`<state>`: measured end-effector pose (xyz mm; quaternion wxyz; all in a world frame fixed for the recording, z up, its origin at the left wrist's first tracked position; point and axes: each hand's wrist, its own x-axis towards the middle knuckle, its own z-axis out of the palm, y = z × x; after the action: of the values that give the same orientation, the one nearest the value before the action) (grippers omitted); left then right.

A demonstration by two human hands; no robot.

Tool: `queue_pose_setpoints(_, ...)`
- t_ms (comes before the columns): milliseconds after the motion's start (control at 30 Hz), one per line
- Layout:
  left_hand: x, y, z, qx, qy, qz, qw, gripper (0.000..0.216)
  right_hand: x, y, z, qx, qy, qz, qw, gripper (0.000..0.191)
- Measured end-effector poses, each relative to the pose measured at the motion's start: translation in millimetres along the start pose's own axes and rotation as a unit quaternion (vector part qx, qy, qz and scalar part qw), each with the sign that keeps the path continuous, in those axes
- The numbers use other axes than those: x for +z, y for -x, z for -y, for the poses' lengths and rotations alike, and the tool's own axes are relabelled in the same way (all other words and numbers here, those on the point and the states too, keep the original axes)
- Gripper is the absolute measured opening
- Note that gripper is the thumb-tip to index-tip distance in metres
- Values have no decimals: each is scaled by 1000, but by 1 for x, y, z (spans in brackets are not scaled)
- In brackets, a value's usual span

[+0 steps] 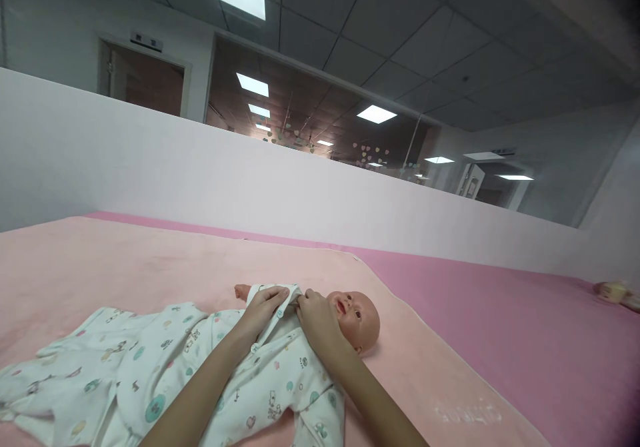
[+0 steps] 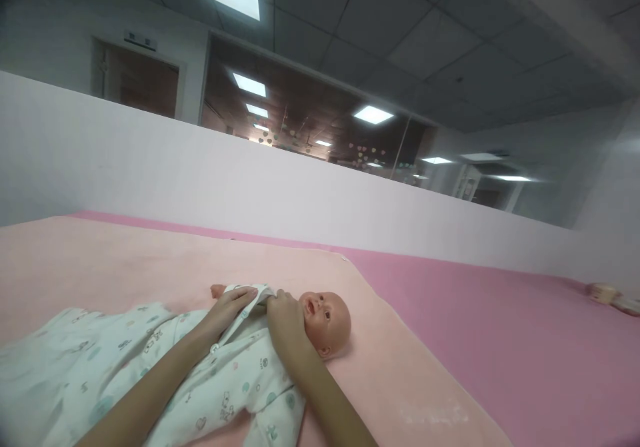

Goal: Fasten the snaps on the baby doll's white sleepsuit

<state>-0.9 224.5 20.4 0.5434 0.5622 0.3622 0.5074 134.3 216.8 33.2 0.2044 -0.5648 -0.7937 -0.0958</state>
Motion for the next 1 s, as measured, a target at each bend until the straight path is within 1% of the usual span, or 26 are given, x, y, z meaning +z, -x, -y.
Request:
queue_pose_setpoints(67,0,0,-1,-7,-1,4,1000,36,-2,6,-4,6,-49,-1,999,24)
queue_pose_setpoints(133,-1,-1,1,-8,-7,3,1000,37,-8,13,-9,11,-81,-18,997,28)
queue_pose_setpoints(200,-1,-2,2,-8,-21,-10,1000,37,-18,17,-14,35,-143,-62,987,29)
queue_pose_setpoints(233,-2,-3,3,-7,-31,-18,999,36,-24,19,-17,52,-184,-94,977,28)
queue_pose_setpoints(267,-2,-3,4,-4,-45,-25,999,36,-30,19,-19,71,-231,-131,961,26)
queue_pose_setpoints(333,-1,-3,4,18,-81,-29,996,34,-42,19,-23,108,-320,-197,920,22)
queue_pose_setpoints(367,0,-3,5,36,-104,-22,994,33,-47,19,-25,123,-358,-226,897,21)
queue_pose_setpoints(433,3,-1,5,68,-157,8,985,32,-53,19,-27,142,-416,-272,856,23)
queue_pose_setpoints(467,5,0,6,76,-184,28,980,31,-53,20,-28,145,-432,-288,842,23)
queue_pose_setpoints(533,8,2,6,78,-226,61,969,31,-52,20,-27,143,-449,-302,829,24)
queue_pose_setpoints(633,10,4,5,78,-236,71,966,32,-50,20,-24,141,-462,-302,822,25)
queue_pose_setpoints(700,10,5,3,83,-227,70,968,31,-54,21,-22,143,-466,-310,816,25)
queue_pose_setpoints(767,10,5,1,81,-225,70,968,31,-60,29,-20,144,-455,-326,816,26)
queue_pose_setpoints(833,10,5,1,77,-229,70,968,32,-65,48,-18,144,-415,-350,827,25)
queue_pose_setpoints(900,10,5,2,75,-240,68,965,34,-64,78,-17,159,-337,-391,841,24)
queue_pose_setpoints(933,10,5,3,76,-247,66,964,34,-60,96,-17,179,-286,-427,839,22)
queue_pose_setpoints(967,10,5,5,78,-254,64,962,34,-54,114,-17,208,-227,-464,830,20)
queue_pose_setpoints(1000,9,5,6,79,-261,61,960,34,-46,132,-18,231,-181,-487,822,19)
